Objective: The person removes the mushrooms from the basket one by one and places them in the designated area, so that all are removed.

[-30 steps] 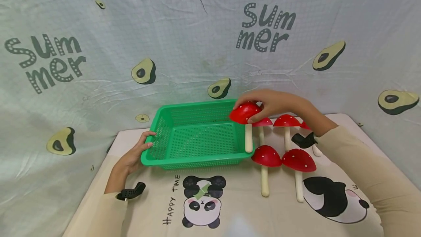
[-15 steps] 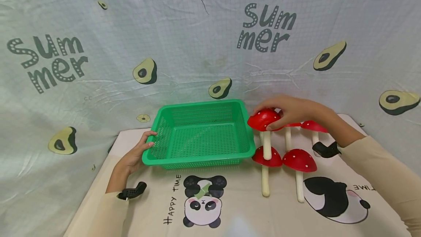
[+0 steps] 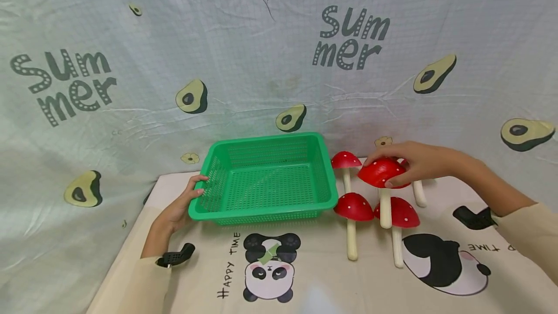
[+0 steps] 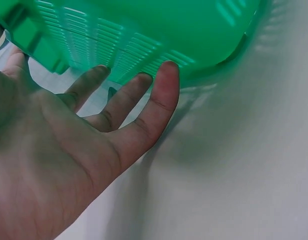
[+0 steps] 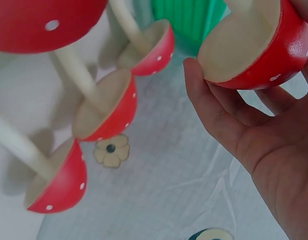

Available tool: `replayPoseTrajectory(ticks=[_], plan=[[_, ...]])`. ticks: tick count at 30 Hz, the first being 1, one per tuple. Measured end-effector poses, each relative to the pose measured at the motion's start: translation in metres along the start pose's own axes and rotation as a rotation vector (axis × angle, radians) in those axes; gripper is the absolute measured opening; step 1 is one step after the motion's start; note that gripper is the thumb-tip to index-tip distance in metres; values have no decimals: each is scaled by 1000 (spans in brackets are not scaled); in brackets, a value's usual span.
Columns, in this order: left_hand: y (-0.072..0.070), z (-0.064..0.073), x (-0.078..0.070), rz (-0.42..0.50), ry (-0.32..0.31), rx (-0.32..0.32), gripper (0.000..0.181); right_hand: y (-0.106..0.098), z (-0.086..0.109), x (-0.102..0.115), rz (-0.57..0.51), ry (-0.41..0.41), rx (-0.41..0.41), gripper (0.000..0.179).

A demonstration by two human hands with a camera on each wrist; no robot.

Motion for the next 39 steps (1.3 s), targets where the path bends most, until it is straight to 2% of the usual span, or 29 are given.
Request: replayPoseTrajectory(ticks=[9, 17, 27, 39], plan=[[2, 1, -2, 41, 1, 15, 23, -1, 13, -9, -48, 9, -12, 56], [5, 2, -3, 67, -1, 19, 22, -5, 26, -13, -62, 73, -11, 52], [5, 2, -4, 78, 21, 25, 22, -7, 39, -21, -37, 89, -35, 55], [6, 2, -4, 64, 15, 15, 23, -7, 51, -31, 2, 100, -63, 59]])
Point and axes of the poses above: each hand's wrist, its own z-axis away from the middle knuckle, its own y-axis out of the palm, x = y × z, the point moved 2 cm from there along -z, towards the middle knuckle, and after that the axes turned 6 degrees about y, right-handed, at the moved point
